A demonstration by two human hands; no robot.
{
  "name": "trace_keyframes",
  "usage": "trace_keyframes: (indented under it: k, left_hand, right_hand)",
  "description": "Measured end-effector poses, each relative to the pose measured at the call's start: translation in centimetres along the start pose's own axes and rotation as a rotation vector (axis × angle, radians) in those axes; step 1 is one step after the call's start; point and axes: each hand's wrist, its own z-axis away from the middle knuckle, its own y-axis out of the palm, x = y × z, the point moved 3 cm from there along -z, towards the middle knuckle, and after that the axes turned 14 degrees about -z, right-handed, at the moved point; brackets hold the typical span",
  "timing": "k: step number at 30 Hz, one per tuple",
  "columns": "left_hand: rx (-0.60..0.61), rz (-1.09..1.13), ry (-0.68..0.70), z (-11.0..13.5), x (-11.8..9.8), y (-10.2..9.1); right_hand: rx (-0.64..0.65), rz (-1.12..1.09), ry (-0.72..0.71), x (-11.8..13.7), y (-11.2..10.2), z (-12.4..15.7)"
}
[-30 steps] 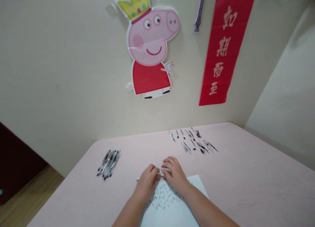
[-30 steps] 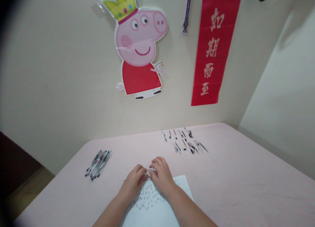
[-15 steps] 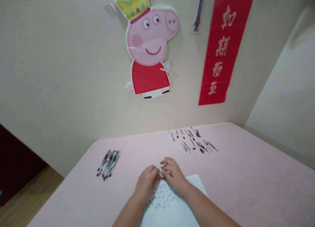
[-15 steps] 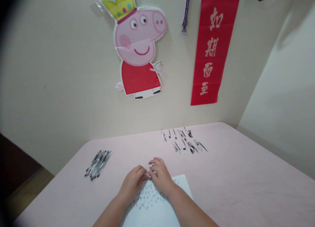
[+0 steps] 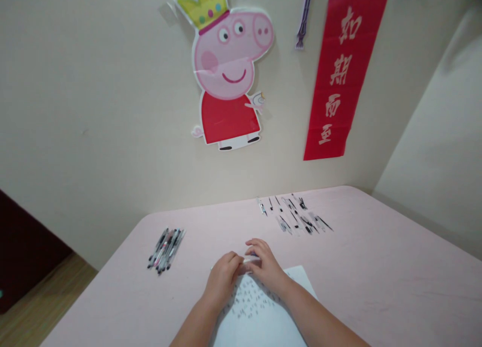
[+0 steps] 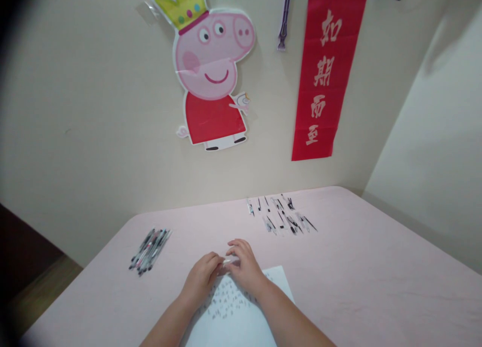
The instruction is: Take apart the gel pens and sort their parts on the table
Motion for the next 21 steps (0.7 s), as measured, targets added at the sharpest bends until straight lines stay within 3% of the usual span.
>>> trace_keyframes:
  k: [9, 16, 21]
  left_hand:
    - [-0.007, -0.022, 0.016, -0.04, -0.21, -0.15]
    - [-0.002, -0.038, 0.004, -0.07, 0.05, 0.11]
    - [0.01, -0.07, 0.008, -0.14, -0.13, 0.01]
  right_hand:
    - [0.079, 0.097, 0.058, 0.76, -0.03, -0.11]
    - [0.019, 0.064, 0.025, 0.45, -0.11, -0.11]
    - [0.064, 0.109, 0.04, 0.64, 0.01, -0.11]
